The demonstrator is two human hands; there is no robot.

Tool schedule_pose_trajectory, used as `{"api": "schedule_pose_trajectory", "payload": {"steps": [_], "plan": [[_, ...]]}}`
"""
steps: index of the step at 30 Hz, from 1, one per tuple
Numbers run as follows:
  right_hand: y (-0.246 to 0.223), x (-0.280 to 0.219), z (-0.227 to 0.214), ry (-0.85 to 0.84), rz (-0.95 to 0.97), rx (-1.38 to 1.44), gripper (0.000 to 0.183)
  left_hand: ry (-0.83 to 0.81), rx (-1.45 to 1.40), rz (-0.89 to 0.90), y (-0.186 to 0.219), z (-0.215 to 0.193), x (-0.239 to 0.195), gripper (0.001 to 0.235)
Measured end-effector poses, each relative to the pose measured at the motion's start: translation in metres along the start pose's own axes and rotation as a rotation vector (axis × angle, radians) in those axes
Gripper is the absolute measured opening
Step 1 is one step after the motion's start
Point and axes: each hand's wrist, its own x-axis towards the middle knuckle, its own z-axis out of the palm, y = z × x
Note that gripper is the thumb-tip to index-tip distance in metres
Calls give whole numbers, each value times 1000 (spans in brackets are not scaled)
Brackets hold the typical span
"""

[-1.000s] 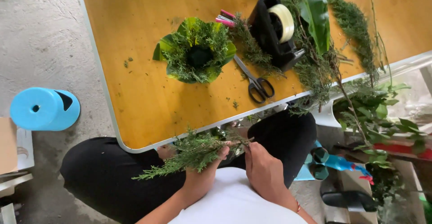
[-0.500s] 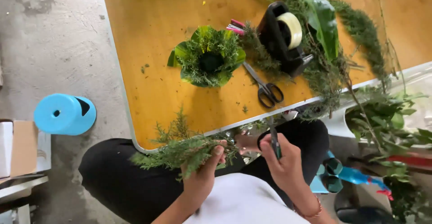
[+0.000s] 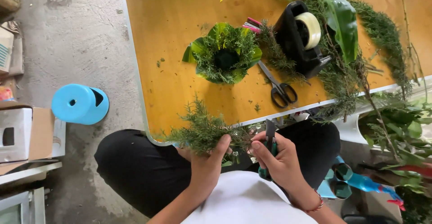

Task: Trimming small sprigs from green branches using scissors and inserting them into a floral foam base to create an arrangement.

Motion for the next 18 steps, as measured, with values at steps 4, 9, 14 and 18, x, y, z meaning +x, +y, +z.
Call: {"api": "schedule_pose_trajectory", "payload": {"steps": [4, 9, 14, 18], "plan": [[-4, 0, 2, 92, 34, -244, 30, -10, -116, -43, -18, 2, 7, 54], [-5, 1, 4, 82, 75, -363, 45, -572, -370, 341, -50, -6, 17, 75], [18, -1, 0, 151, 159, -90, 20, 121, 86, -140, 10, 13, 7, 21], [14, 2, -3, 140, 212, -95, 18, 71, 130, -137, 11, 12, 9, 51]]}}
